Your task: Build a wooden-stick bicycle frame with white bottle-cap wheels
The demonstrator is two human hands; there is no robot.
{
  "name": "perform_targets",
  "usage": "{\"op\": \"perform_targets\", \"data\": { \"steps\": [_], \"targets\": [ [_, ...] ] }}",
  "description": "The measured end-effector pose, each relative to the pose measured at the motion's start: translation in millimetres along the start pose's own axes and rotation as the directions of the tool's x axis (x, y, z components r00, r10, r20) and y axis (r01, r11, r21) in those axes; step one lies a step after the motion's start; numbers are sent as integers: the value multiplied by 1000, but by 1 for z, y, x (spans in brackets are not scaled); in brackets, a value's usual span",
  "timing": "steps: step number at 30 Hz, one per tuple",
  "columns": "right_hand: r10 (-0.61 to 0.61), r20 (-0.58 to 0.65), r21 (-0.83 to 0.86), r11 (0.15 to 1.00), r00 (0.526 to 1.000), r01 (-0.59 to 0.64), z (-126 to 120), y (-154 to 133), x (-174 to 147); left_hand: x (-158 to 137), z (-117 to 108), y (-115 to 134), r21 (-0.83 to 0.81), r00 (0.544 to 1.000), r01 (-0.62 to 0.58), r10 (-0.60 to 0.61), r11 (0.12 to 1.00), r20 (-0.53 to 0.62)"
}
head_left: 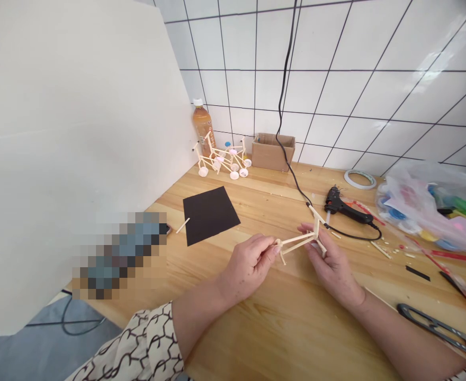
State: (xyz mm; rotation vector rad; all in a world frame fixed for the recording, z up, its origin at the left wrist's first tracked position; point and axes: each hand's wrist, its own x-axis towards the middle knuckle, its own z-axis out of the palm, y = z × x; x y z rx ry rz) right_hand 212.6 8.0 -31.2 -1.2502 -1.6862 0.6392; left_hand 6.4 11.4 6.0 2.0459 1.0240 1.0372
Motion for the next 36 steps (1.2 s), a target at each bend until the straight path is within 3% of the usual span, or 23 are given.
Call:
{"op": "perform_targets", "data": {
  "steps": [36],
  "targets": [
    [-5, -2, -6, 1000, 1000, 4, 0, 1, 0, 0, 1, -2, 1, 1000, -13, 13, 1000, -10]
  ]
}}
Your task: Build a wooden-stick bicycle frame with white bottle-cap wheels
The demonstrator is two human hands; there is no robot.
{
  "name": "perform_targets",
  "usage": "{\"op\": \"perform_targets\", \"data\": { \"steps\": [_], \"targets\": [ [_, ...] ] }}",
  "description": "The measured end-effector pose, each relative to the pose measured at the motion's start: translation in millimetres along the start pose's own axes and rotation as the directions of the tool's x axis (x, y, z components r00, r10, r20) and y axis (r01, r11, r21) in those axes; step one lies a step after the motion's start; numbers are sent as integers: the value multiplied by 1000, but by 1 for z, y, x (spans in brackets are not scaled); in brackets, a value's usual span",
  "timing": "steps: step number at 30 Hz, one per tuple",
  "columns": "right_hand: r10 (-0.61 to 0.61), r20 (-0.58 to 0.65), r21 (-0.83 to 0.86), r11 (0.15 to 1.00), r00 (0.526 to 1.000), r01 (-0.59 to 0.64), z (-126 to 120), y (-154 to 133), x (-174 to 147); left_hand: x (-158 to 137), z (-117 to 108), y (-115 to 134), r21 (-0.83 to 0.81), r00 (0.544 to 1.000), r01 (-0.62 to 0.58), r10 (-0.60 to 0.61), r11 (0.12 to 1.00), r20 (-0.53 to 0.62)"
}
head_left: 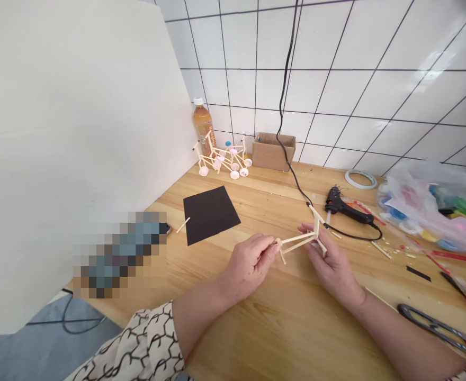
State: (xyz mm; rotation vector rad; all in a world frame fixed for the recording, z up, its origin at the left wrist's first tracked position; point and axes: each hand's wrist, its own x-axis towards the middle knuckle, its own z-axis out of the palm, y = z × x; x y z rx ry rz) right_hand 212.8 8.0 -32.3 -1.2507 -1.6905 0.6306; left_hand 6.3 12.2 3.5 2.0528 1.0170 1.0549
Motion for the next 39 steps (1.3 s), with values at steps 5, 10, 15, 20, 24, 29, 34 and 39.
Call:
{"op": "perform_targets", "data": {
  "steps": [5, 10, 15, 20, 24, 29, 34, 39],
  "targets": [
    [1, 5, 2, 1000, 1000, -1, 0, 0, 0, 0, 0, 0, 0, 1000, -7, 7, 1000, -4],
    [3, 19, 11, 1000, 1000, -3, 0, 2, 0, 1, -1, 1, -3, 1000, 9, -8, 1000, 15],
    [-4, 17, 20, 1000, 1000, 4, 0, 2, 0, 1, -1, 0, -3, 1000, -1, 1, 1000, 2],
    [-24, 11, 12, 1000, 1000, 24, 0, 3, 1, 0, 0, 0, 3, 1000, 0, 0, 1000, 1],
    [-30, 6, 12, 999, 1000, 30, 0, 2, 0, 0, 0, 0, 2, 1000, -10, 10, 1000, -7],
    [-10, 13, 17, 1000, 1000, 10, 1, 1, 0, 0, 0, -1, 1, 1000, -5, 5, 1000, 0],
    [-9, 8, 24, 1000, 1000, 9, 1, 1, 1, 0, 0, -1, 2, 1000, -7, 7, 1000, -3],
    [-7, 12, 14, 1000, 1000, 6, 0, 1, 1, -1, 0, -1, -3, 1000, -4, 4, 1000, 4]
  ]
}}
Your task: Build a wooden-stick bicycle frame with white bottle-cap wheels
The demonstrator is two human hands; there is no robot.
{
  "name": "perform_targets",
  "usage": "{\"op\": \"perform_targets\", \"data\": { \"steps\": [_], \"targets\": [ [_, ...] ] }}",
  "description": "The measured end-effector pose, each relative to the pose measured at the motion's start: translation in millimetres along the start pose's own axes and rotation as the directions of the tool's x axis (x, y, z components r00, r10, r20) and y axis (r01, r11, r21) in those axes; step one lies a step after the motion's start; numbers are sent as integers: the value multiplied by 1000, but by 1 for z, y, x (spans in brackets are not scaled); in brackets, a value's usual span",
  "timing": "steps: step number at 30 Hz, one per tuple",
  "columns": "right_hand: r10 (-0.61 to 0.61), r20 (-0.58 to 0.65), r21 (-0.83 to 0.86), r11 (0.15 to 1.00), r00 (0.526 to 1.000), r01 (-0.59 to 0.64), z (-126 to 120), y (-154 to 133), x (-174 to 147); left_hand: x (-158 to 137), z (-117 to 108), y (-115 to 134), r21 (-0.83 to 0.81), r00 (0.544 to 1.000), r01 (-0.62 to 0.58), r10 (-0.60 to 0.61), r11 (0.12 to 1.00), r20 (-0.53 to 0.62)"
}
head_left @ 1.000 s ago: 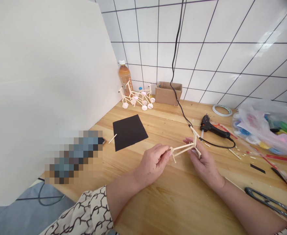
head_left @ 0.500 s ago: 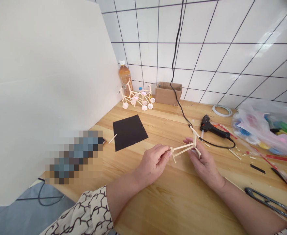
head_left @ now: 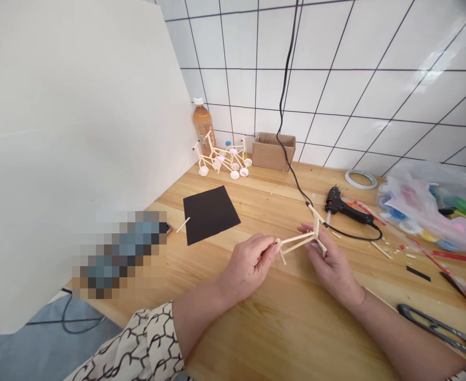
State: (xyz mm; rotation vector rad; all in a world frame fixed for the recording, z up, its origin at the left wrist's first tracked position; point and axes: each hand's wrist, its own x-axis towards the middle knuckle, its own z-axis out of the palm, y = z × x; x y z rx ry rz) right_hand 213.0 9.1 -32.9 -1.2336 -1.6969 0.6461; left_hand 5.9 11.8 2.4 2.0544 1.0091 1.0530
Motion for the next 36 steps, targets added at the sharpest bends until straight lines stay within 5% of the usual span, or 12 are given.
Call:
{"op": "perform_targets", "data": {
  "steps": [36],
  "targets": [
    [9, -10, -2, 1000, 1000, -9, 1, 0, 0, 0, 0, 1, 13, 1000, 3, -3, 1000, -4]
  ]
}}
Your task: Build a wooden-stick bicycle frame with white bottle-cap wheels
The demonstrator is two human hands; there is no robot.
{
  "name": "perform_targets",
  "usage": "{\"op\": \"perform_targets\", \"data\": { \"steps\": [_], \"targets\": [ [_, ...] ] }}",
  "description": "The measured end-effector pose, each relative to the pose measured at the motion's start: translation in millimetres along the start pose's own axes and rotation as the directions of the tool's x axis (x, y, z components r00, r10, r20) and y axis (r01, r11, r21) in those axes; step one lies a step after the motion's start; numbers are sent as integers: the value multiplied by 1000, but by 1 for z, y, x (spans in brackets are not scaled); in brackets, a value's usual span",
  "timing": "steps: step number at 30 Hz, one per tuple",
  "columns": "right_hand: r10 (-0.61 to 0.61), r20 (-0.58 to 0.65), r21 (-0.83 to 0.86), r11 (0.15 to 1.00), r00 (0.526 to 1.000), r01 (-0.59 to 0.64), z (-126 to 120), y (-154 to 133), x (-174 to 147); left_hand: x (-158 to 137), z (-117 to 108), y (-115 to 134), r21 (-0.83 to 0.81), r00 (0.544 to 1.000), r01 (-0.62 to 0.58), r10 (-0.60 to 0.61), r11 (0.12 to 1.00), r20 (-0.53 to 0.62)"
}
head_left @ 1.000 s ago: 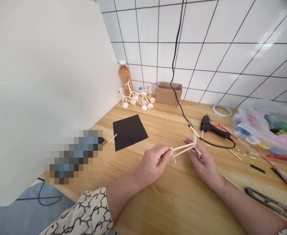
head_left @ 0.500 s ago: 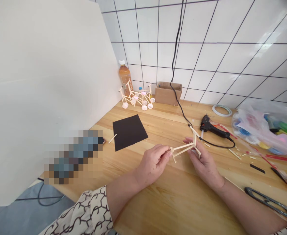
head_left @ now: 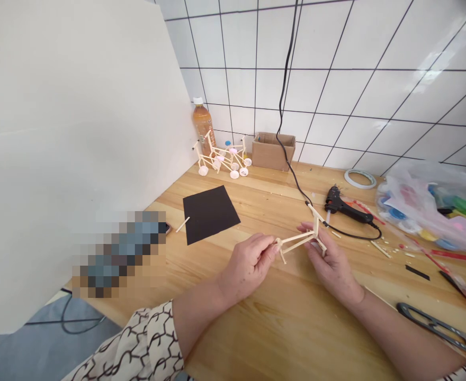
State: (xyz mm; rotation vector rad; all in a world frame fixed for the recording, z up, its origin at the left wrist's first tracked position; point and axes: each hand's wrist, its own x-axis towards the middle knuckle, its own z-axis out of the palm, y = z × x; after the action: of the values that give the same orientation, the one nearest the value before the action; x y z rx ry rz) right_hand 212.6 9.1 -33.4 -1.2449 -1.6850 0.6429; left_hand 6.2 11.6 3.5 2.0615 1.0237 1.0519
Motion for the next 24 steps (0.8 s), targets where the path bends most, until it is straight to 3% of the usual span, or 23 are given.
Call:
{"op": "perform_targets", "data": {
  "steps": [24],
  "targets": [
    [-18, -12, -15, 1000, 1000, 17, 0, -1, 1, 0, 0, 1, 3, 1000, -7, 7, 1000, -6]
  ]
}}
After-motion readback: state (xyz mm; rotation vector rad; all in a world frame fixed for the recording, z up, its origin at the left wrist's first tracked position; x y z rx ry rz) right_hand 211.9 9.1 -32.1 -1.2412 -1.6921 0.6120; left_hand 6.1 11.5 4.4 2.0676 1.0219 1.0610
